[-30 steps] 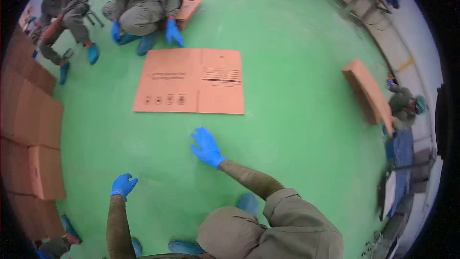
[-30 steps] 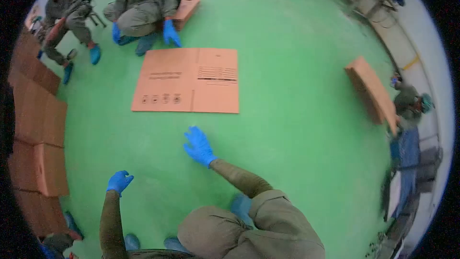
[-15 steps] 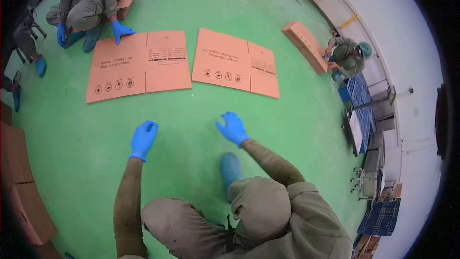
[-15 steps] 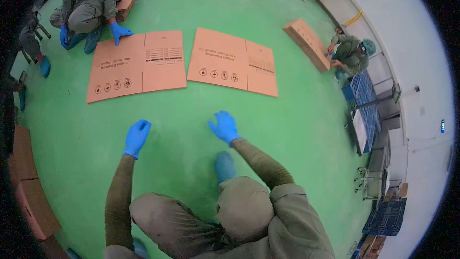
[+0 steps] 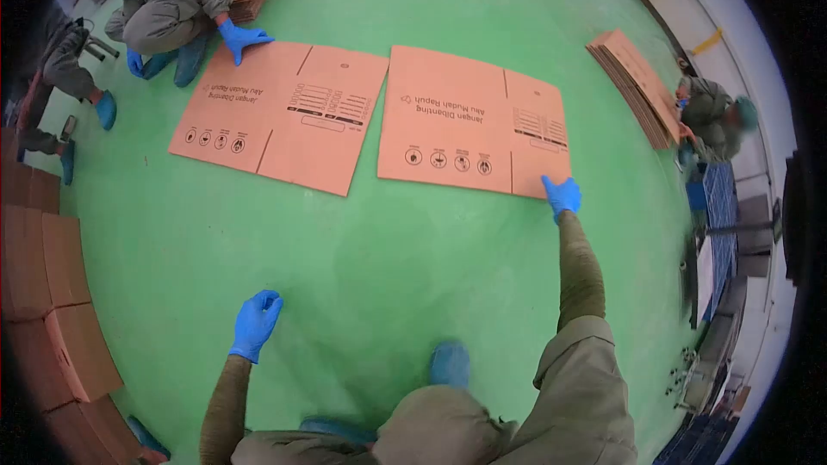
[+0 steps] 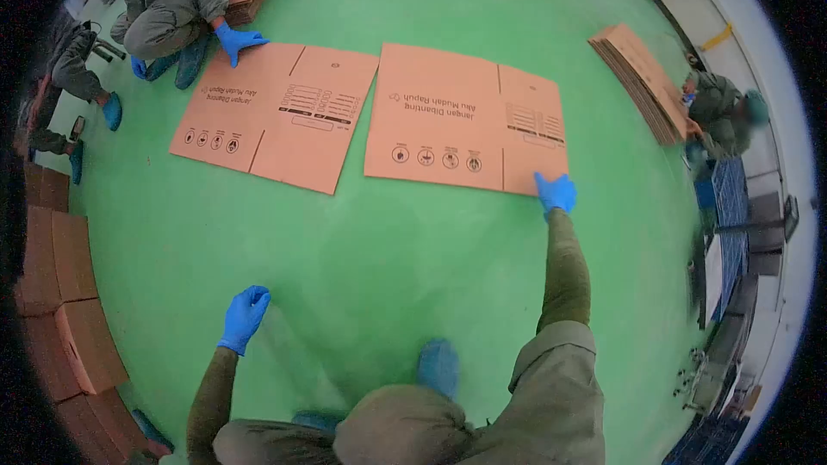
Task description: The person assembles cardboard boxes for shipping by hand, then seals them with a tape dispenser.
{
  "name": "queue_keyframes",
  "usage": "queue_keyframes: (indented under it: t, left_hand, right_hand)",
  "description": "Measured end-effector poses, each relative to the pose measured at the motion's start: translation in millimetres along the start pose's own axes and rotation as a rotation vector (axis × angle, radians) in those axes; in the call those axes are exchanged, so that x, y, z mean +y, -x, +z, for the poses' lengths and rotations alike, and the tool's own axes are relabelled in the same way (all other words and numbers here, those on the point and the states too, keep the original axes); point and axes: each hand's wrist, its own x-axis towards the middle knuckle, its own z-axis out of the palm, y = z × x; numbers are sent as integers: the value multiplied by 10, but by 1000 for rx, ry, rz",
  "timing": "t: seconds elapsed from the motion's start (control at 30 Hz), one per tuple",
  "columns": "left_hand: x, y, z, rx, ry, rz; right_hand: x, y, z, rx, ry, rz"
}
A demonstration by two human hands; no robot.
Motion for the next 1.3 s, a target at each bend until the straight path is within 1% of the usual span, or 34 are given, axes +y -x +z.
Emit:
queue_keyframes:
  t: [0.07, 0.13, 0.2, 0.27, 0.33, 0.37, 0.43, 0.47, 0.53, 0.63, 0.7, 0.77, 0.83, 0.9, 0.93, 1.0, 1.1, 1.2, 1.23, 1.3]
  left_hand:
    - [403, -155, -48, -53, -103, 30]
    - [949, -515, 47, -105, -192, 104]
    - [1319, -1020, 275, -84, -233, 276]
    - [1674, -1620, 663, 92, -241, 394]
    - [1973, -2238, 1138, 236, -213, 279]
    - [2201, -2364, 1257, 300, -238, 208]
    - [2548, -2513, 1434, 404, -284, 69]
    - [2602, -2489, 1453, 362, -307, 135]
    - [2610, -2453, 1356, 271, -366, 263]
    - [2337, -2344, 1240, 304, -285, 464]
    - [2146, -2054, 1094, 233, -276, 485]
    - [2153, -1680, 1222, 177, -297, 539]
    - [2164, -1385, 1302, 121, -343, 625]
    - [2202, -1215, 1333, 85, -351, 635]
    - [2198, -1158, 1360, 63, -355, 631]
    - [2121, -1143, 1513, 93, -415, 632]
    - [2033, -1080, 1732, 81, -499, 575]
    - [1913, -987, 1868, 29, -555, 484]
    - [1893, -938, 1923, 12, -566, 456]
    - [1661, -1001, 1871, 293, -439, 193]
  right_hand:
    - [62, -423, 26, 12, -20, 55]
    - [94, -721, 164, 22, -84, 31]
    - [155, -766, 254, -8, -142, 20]
    - [57, -653, 265, -50, -221, -2]
    - [35, -528, 252, -48, -201, 50]
    - [123, -502, 225, -38, -188, 68]
    - [596, -593, 921, 229, -391, 25]
    - [671, -532, 862, 60, -467, 68]
    - [580, -246, 725, -290, -620, 162]
    - [184, 275, 576, -399, -654, 110]
    - [-100, 665, 828, 36, -686, -54]
    - [-276, 953, 416, 279, -464, -219]
    - [-286, 1204, 314, 38, -786, -335]
    - [-266, 1621, 75, -225, -777, -536]
    - [-239, 1781, -34, -190, -701, -601]
    - [-197, 1966, -150, -128, -559, -734]
    - [-22, 1685, 41, 37, -523, -668]
    - [-41, 1476, 320, 62, -337, -560]
    - [-17, 1518, 425, 2, -339, -516]
    - [-207, 1709, 701, -108, -343, -411]
